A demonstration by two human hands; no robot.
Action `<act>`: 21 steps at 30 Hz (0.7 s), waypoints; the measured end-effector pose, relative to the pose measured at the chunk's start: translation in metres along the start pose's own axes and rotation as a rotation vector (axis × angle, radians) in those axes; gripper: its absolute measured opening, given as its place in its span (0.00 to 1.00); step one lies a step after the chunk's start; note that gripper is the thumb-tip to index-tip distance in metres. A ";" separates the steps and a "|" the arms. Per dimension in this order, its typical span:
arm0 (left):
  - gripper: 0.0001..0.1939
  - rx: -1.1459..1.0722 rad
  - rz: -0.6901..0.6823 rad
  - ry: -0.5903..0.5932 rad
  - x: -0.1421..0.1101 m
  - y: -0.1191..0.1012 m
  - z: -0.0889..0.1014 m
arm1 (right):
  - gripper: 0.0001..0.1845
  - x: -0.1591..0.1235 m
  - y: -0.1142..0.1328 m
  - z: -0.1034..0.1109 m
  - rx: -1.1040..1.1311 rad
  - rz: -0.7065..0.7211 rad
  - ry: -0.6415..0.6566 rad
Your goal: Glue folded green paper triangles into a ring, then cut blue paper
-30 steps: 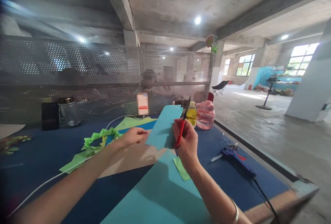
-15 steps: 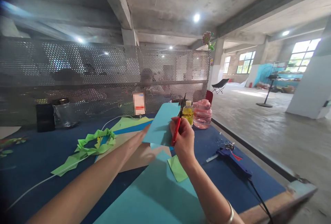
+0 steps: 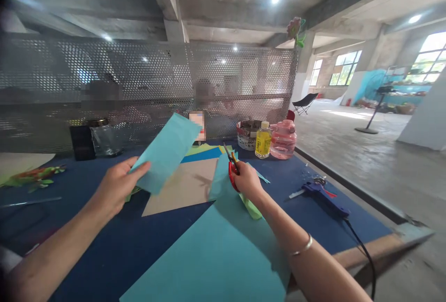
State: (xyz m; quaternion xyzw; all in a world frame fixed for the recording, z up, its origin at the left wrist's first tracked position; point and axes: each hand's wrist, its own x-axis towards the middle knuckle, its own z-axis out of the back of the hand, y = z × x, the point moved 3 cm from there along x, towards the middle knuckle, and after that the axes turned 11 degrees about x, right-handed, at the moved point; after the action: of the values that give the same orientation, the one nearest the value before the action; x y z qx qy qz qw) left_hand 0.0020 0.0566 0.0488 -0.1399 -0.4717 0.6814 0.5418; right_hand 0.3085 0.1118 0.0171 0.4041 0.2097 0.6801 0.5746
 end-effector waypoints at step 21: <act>0.23 -0.434 0.291 0.497 -0.042 0.025 -0.015 | 0.19 -0.003 -0.011 0.048 -0.480 0.075 0.364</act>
State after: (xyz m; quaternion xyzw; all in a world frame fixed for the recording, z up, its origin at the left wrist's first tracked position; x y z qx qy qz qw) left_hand 0.0130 0.0276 0.0079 -0.4790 -0.4342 0.5806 0.4949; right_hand 0.3536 0.1034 0.0363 0.1357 0.1276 0.7921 0.5813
